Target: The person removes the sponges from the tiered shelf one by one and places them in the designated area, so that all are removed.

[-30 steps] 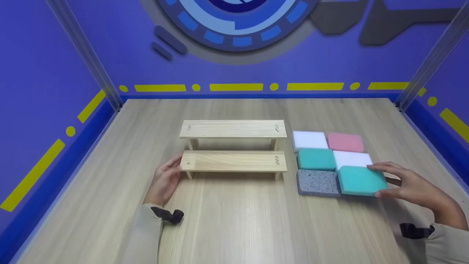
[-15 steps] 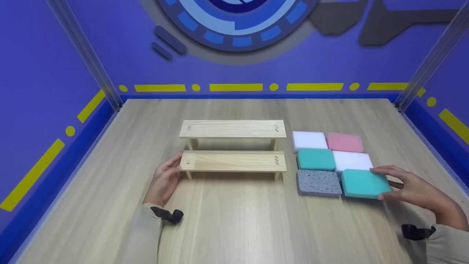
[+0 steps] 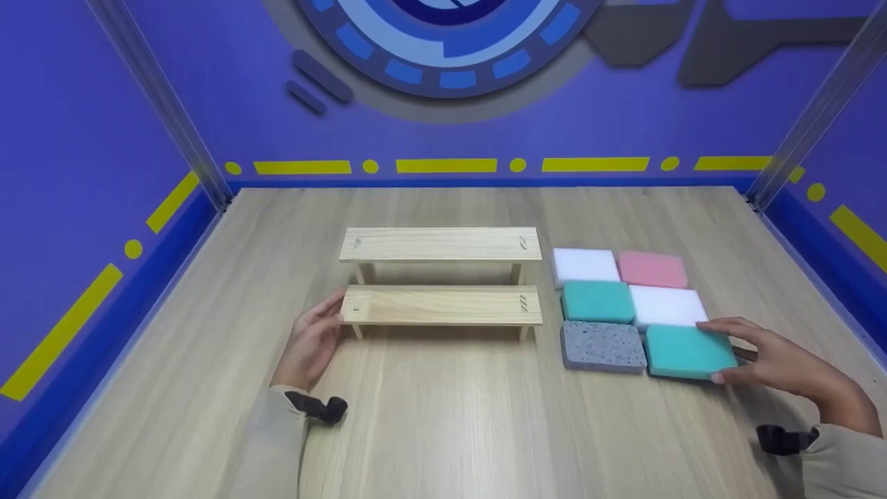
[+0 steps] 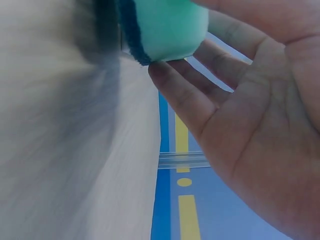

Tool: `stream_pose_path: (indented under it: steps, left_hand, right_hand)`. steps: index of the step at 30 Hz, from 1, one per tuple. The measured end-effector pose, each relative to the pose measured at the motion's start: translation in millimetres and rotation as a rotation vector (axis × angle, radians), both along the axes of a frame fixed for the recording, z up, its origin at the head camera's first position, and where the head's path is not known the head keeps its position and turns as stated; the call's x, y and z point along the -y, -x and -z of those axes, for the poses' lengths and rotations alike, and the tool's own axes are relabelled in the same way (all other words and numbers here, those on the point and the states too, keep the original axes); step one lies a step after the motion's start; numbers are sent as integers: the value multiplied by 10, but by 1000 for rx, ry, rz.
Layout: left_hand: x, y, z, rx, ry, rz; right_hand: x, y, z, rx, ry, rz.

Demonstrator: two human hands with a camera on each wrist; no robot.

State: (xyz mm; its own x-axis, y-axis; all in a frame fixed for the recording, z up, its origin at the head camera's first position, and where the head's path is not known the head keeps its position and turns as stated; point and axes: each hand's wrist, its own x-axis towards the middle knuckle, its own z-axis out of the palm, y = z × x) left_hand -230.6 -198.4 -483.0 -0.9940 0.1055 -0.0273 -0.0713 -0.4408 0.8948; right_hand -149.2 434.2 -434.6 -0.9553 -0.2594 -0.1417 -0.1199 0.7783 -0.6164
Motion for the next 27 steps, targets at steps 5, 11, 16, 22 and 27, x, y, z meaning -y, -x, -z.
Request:
stream_pose_path:
  steps: [5,11,16,22,27]
  left_hand:
    - [-12,10,11,5,-15,-4]
    - [-22,9,11,-6,-28,2]
    - [-18,7,13,-11,-18,7]
    - [2,6,26,-21,8,6]
    - [-15,0,30,-19,26,-33]
  right_hand:
    - [1,6,-1,-9,-20,-5]
    - [0,13,-9,11,10,9]
    - [-17,-2,7,-21,22,0]
    - [19,17,-12,-77,3,31]
    - [93,50,-66,-82,-7,112]
